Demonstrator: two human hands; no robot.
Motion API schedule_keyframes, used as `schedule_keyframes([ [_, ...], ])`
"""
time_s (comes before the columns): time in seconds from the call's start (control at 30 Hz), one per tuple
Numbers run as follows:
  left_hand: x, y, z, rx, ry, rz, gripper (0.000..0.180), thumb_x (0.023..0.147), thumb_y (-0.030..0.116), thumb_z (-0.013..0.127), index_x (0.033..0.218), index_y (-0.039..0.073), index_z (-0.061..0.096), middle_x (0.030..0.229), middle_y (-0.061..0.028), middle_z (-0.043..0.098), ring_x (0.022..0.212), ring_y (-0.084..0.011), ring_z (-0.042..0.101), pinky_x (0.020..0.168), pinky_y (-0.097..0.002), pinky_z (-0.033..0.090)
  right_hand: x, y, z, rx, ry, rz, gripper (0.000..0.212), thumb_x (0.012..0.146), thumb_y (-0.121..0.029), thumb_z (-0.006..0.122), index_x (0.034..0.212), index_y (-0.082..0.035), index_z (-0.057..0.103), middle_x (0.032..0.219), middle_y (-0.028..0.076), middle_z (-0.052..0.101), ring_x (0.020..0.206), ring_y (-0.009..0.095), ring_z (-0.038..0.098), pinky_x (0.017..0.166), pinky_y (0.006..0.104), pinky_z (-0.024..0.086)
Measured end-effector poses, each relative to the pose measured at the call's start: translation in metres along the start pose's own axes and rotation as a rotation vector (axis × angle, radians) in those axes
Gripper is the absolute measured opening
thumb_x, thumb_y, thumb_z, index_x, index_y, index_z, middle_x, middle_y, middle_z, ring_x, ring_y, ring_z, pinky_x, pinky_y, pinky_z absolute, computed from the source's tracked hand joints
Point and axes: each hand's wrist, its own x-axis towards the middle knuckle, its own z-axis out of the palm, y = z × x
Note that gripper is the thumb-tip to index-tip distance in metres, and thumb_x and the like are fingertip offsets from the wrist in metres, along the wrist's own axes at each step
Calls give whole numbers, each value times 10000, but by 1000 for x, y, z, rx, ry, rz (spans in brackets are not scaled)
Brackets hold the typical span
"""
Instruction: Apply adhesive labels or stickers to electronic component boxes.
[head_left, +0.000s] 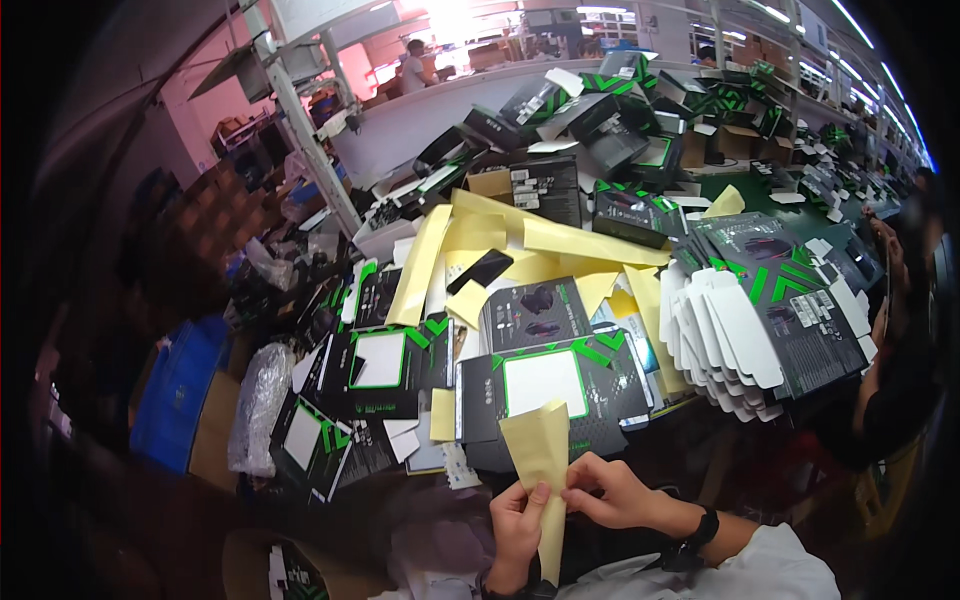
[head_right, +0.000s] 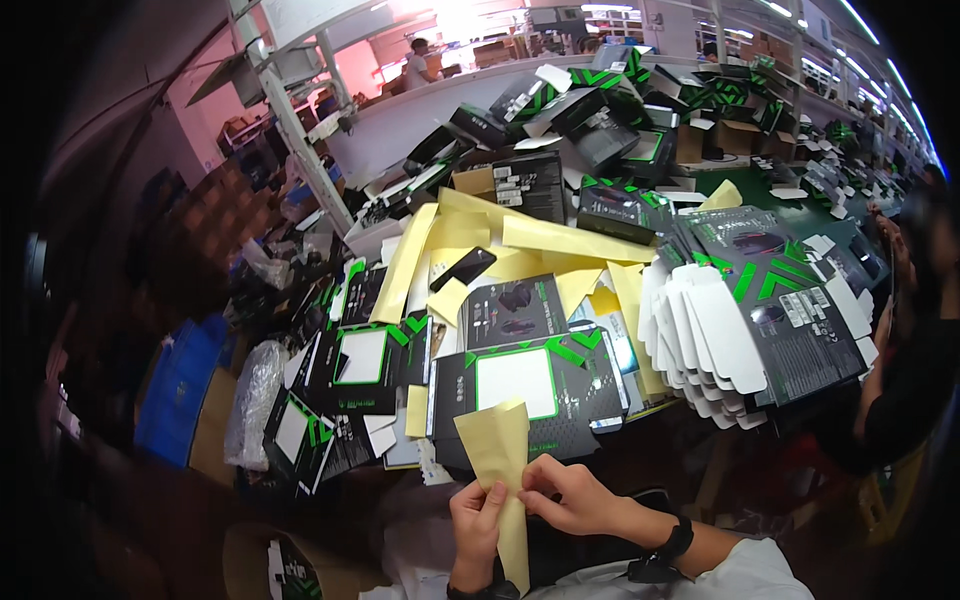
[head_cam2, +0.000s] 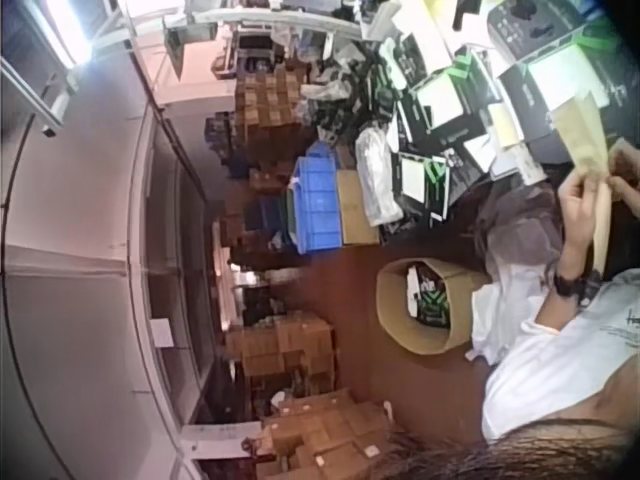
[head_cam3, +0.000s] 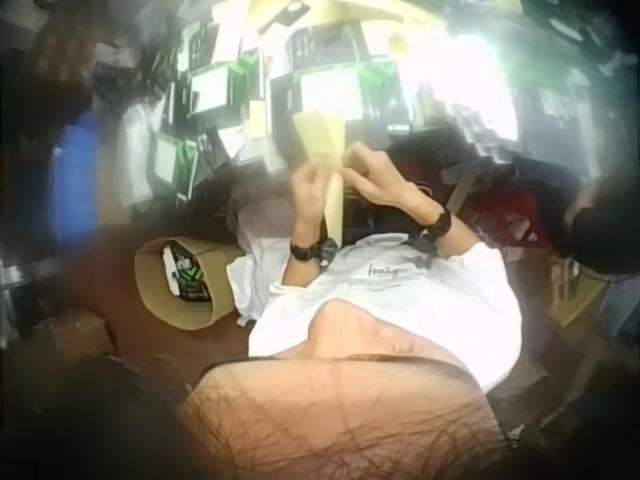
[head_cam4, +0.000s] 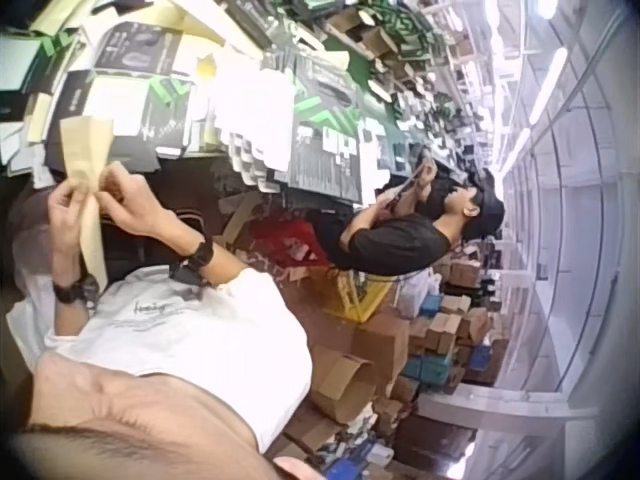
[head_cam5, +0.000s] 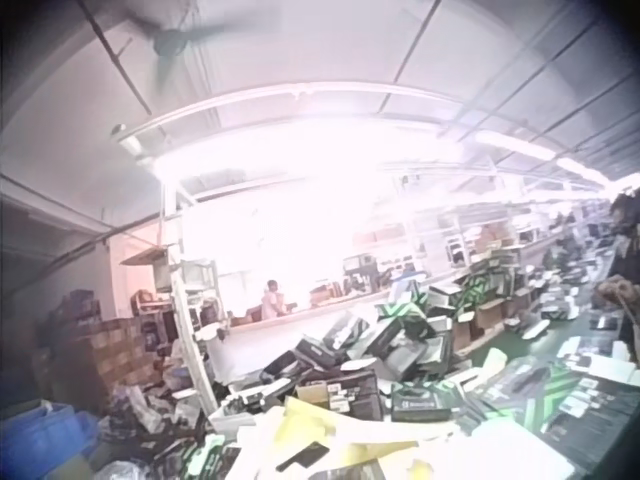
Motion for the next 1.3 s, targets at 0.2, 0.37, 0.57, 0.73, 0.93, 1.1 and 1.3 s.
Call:
schedule_keyframes([
  [0.2, -16, 7, -17, -67, 82, -78, 238, 956, 190, 586, 995, -33, 658, 829, -51, 677, 668, -75, 603, 575, -207, 452, 0, -23, -3, -213, -146, -166, 241, 869, -68, 635, 1091, -18, 554, 888, 98, 667, 791, 221, 676, 664, 306, 544],
  [0.37, -29, -19, -48, -263, 167, -103, 214, 949, 155, 571, 1047, -24, 636, 895, -80, 668, 731, -114, 623, 648, -247, 494, 16, -12, 1, -430, -43, -492, 248, 707, -17, 747, 933, -67, 658, 916, 55, 641, 771, 231, 629, 628, 322, 519],
  [0.57, -8, -41, -90, -755, 296, 77, 468, 943, 240, 436, 1363, 33, 423, 1461, -173, 374, 1324, -285, 386, 1087, -475, 320, 76, -11, 14, -231, 49, -198, 113, 787, -42, 716, 880, -21, 656, 739, 85, 640, 645, 176, 624, 599, 303, 497],
  [0.73, -1, -47, -102, -825, -40, 84, 701, 895, 300, 544, 1491, 106, 231, 1557, -173, 167, 1446, -293, 148, 1158, -477, 182, 107, 17, 26, -311, -60, -134, 132, 774, -84, 739, 865, -28, 662, 731, 70, 649, 608, 158, 609, 574, 276, 481],
  [0.93, -2, -43, -103, -801, -40, 48, 718, 892, 311, 555, 1489, 90, 224, 1563, -170, 143, 1449, -299, 122, 1162, -478, 172, 108, 24, 33, -657, -139, -173, 227, 741, -138, 749, 936, -69, 658, 860, 72, 654, 787, 226, 636, 703, 327, 485],
  [1.1, -1, -38, -100, -756, 34, 22, 670, 903, 323, 531, 1460, 55, 273, 1522, -182, 245, 1408, -312, 240, 1138, -477, 237, 110, 11, 29, -644, 126, -142, 364, 757, -266, 731, 1077, -120, 636, 1165, 117, 582, 1037, 267, 577, 906, 428, 410],
  [1.3, -14, -44, -108, -905, 321, -33, 513, 809, 200, 481, 1285, 11, 488, 1266, -174, 554, 1173, -332, 525, 1037, -490, 383, 74, 2, 17, -1067, -73, -178, 727, 805, -444, 676, 1373, -73, 418, 1292, 157, 481, 1240, 340, 433, 1048, 574, 281],
])
